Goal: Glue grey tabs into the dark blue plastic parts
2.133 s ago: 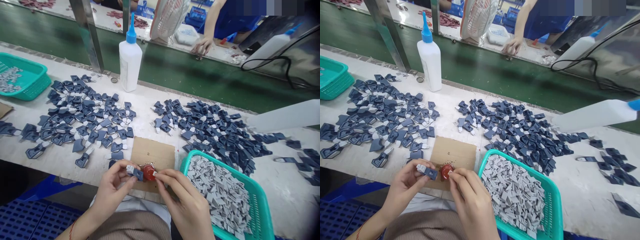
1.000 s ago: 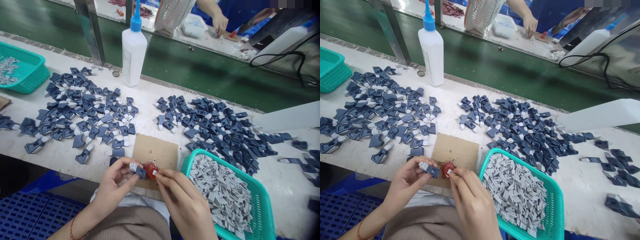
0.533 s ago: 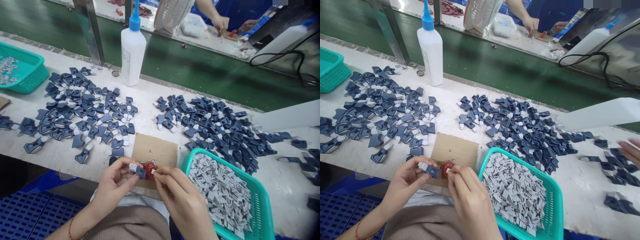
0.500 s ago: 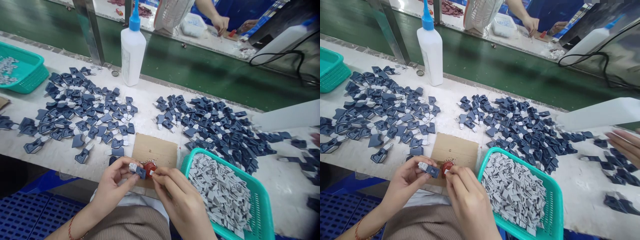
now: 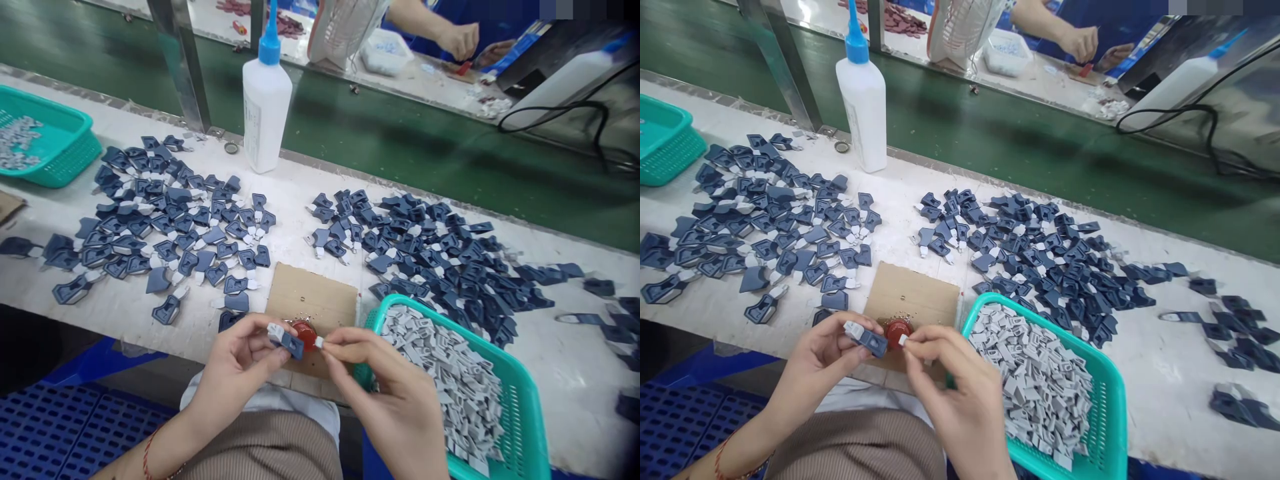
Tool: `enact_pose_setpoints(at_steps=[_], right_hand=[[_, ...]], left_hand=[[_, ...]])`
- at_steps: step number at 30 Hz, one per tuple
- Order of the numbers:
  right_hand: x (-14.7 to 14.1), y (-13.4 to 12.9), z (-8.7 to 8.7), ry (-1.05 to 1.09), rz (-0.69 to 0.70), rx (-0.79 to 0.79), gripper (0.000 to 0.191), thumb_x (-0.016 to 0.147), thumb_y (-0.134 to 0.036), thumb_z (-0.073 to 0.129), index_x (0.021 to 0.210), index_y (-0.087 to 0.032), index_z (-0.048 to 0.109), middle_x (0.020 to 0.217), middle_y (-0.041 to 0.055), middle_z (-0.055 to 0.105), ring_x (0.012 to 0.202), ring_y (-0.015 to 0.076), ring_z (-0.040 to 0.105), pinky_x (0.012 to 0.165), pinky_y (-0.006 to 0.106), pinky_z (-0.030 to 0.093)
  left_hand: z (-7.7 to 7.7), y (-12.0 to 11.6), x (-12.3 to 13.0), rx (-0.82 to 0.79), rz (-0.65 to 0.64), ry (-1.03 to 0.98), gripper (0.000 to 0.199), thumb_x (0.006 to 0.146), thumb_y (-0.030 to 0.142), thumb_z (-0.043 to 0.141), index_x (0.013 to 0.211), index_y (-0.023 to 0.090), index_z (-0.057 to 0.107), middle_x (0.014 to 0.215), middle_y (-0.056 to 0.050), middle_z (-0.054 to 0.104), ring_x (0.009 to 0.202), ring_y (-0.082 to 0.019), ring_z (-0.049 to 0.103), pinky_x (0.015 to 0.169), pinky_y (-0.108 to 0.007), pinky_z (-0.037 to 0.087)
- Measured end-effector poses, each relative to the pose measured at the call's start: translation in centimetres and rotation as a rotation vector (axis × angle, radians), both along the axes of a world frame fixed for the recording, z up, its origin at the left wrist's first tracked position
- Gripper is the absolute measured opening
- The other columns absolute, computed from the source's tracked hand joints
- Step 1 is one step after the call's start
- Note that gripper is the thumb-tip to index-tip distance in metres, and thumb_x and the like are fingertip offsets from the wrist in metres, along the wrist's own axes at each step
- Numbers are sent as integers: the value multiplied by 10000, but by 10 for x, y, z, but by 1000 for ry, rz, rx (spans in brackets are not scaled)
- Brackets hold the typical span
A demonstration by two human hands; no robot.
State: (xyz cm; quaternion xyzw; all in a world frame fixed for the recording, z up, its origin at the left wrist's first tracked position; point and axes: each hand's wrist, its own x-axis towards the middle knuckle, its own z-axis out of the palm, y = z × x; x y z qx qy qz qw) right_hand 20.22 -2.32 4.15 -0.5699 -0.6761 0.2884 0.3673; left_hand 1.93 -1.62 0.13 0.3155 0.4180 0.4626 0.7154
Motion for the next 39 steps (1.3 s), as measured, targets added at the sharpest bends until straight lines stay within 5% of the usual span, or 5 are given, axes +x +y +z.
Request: enact_pose_setpoints(at_steps=[4, 8, 25, 32, 39], right_hand=[[4, 1, 3, 330, -131, -120, 120, 811, -152, 694, 709, -215, 701, 792, 51, 708, 774, 185, 704, 589, 232, 572], [3, -2, 4, 423, -94, -185, 93, 799, -183, 715, 714, -215, 732, 795, 56, 721, 741, 179, 709, 585, 232, 582], [-1, -17, 7, 132, -21, 31, 152, 850, -83, 648, 818, -225, 689, 873, 34, 706, 814, 155, 695, 682, 223, 565], [0, -30, 5, -87, 31, 208, 252, 859, -46, 585, 1028, -199, 695, 1005, 75, 701, 936, 176, 678, 822, 279, 564], [5, -36, 10, 81, 65, 57, 312, 909, -129, 533, 1128, -263, 710, 1072, 53, 692, 985, 172, 680, 801, 253, 578]], left_hand=[[5, -2, 7, -20, -10, 0, 140, 816, 195, 738, 943, 191, 680, 954, -36, 751, 847, -138, 709, 781, -205, 553], [12, -4, 15, -42, -45, -8, 150, 797, 185, 746, 928, 174, 673, 886, -38, 746, 799, -136, 703, 761, -210, 555], [15, -11, 24, 7, -5, 28, 151, 789, 187, 751, 934, 174, 711, 915, -56, 768, 815, -158, 726, 768, -220, 579], [15, -15, 28, -41, 13, -19, 203, 825, 223, 729, 1027, 211, 748, 1063, -65, 777, 1007, -205, 725, 885, -260, 580], [21, -11, 28, 50, -90, -55, 397, 787, 231, 767, 1179, 257, 705, 1068, -49, 752, 982, -196, 706, 885, -268, 569]])
